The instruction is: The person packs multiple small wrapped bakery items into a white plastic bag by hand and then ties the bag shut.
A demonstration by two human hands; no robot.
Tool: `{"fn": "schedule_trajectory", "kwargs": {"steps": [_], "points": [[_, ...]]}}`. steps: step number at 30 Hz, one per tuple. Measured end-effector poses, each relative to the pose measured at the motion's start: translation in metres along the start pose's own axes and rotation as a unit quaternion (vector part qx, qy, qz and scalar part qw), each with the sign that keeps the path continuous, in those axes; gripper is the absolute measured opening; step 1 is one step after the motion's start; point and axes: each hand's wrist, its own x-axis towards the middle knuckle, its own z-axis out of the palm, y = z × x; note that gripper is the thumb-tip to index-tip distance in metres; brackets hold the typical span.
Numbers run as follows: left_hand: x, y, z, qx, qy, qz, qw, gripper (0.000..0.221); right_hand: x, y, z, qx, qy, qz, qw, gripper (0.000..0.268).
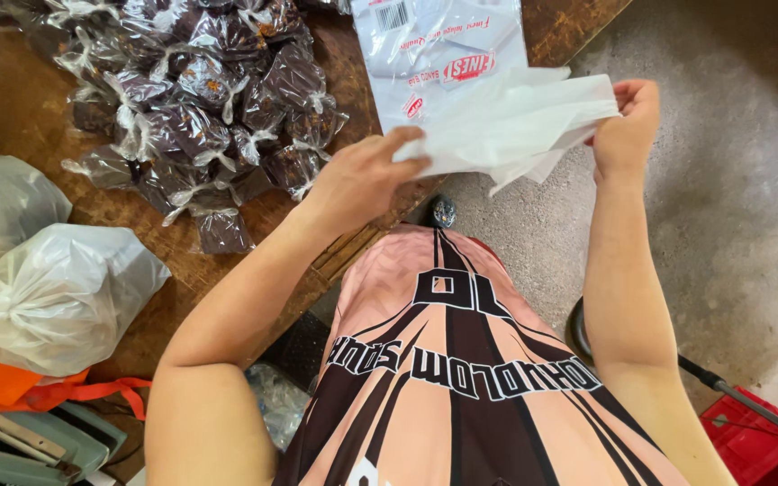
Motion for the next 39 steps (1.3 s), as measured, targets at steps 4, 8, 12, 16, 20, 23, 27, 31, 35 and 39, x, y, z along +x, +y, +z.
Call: {"fn": "schedule_trajectory", "kwargs": {"steps": [4, 8, 12, 16, 20, 23, 27, 31, 35, 39], "points": [[0.002, -0.033, 0.006, 0.139, 0.071, -0.052, 0.986, 0.041, -0.026, 0.001, 0.016, 0.018, -0.091, 0.203, 0.975, 0.032], [-0.007, -0.068, 0.002, 0.214, 0.152, -0.076, 0.962, 0.033, -0.058, 0.014, 0.034, 0.194, -0.155, 0.299, 0.922, 0.036], [-0.021, -0.078, 0.004, 0.192, 0.144, -0.050, 0.969, 0.036, -0.059, 0.029, 0.028, 0.487, -0.132, 0.242, 0.829, 0.035], [-0.021, -0.086, -0.001, 0.161, 0.120, -0.116, 0.973, 0.045, -0.047, 0.037, 0.008, 0.394, -0.213, 0.153, 0.881, 0.024], [-0.008, -0.085, -0.006, 0.015, 0.145, -0.208, 0.967, 0.026, -0.051, 0.027, 0.016, 0.279, -0.229, 0.126, 0.924, 0.032], [0.003, -0.055, 0.024, 0.084, 0.256, -0.089, 0.959, 0.013, -0.052, 0.019, 0.031, 0.306, -0.158, 0.172, 0.923, 0.033], [0.017, -0.012, 0.075, 0.026, 0.215, 0.096, 0.971, 0.012, -0.068, 0.011, 0.049, 0.288, -0.253, 0.163, 0.909, 0.031], [0.055, -0.058, 0.070, 0.118, 0.144, -0.112, 0.976, 0.010, -0.094, -0.009, 0.061, 0.229, -0.406, 0.196, 0.863, 0.030], [0.057, -0.105, 0.030, 0.244, 0.213, -0.090, 0.942, 0.006, -0.099, -0.016, 0.060, 0.171, -0.486, 0.196, 0.835, 0.033], [0.047, -0.108, 0.015, 0.271, 0.142, -0.090, 0.948, 0.010, -0.068, 0.023, 0.045, -0.087, -0.364, 0.030, 0.927, 0.023]]}}
